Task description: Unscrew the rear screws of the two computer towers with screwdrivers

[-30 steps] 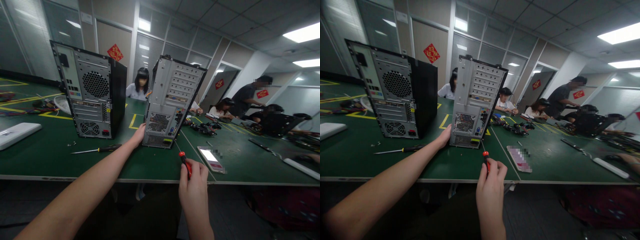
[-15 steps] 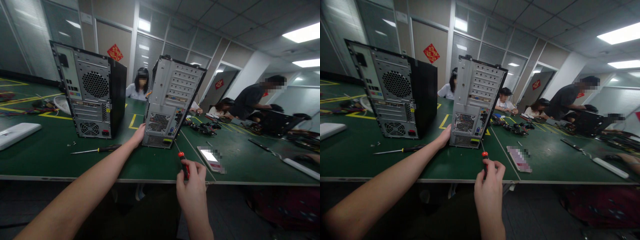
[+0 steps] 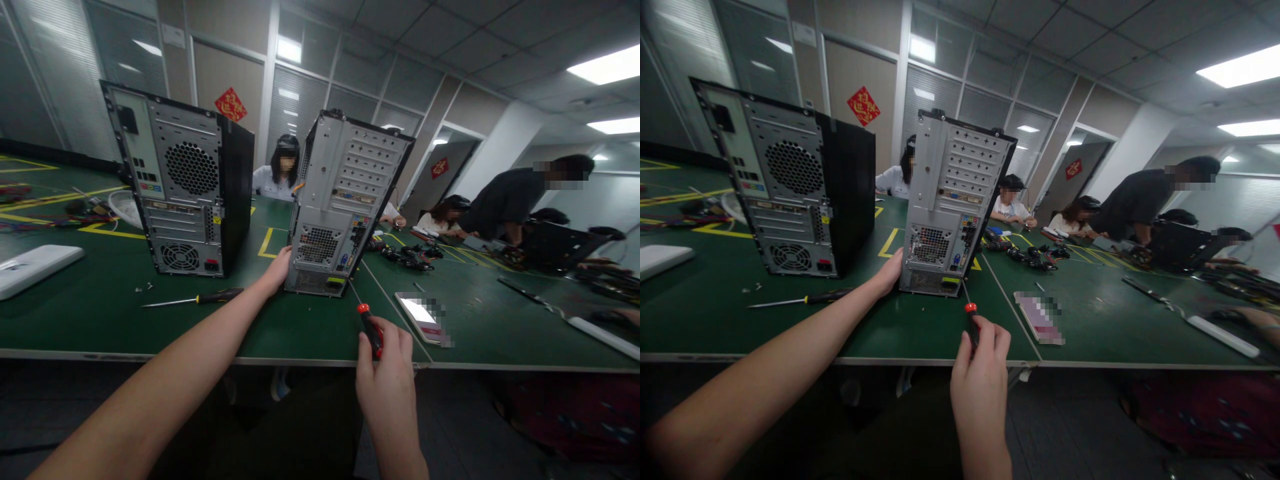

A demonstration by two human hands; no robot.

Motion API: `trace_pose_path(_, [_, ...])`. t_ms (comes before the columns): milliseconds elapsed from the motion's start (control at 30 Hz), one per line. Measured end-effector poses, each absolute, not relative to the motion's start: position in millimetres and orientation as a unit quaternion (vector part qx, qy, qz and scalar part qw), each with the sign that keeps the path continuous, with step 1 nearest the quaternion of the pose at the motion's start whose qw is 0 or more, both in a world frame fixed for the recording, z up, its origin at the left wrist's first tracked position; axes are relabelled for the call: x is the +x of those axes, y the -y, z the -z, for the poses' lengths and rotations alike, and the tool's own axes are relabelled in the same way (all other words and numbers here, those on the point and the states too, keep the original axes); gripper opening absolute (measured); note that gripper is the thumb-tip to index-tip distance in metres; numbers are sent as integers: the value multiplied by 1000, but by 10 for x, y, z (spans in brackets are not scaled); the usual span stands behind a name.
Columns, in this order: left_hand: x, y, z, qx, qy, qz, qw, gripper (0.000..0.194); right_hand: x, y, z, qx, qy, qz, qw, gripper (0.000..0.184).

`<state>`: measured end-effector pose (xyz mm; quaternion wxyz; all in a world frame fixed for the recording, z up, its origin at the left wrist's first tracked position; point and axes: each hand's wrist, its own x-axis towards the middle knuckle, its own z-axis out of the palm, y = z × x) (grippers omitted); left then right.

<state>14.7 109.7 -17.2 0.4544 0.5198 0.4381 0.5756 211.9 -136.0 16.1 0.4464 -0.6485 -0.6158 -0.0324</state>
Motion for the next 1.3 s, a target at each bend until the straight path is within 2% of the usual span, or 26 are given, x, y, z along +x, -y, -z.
trace_pose_path(400, [171, -1093, 168, 519, -429, -586, 450, 49, 2141, 1356, -151, -661, 605, 54, 441, 38])
trace_pose_path(567, [159, -1105, 179, 521, -437, -580, 449, 54, 2147, 1356, -150, -662, 603, 67, 441, 37])
trace_pose_path(800, [167, -1086, 157, 515, -440, -580, 452, 51, 2096, 1342, -135, -651, 607, 49, 452, 27])
trace_pose_path(1133, [149, -1057, 146, 508, -444, -568, 471, 55, 2135, 1331, -136, -647, 610, 68, 452, 32])
trace_pose_path(1300, [170, -1046, 118, 525, -444, -580, 437, 44, 2118, 1333, -159, -655, 601, 70, 452, 34])
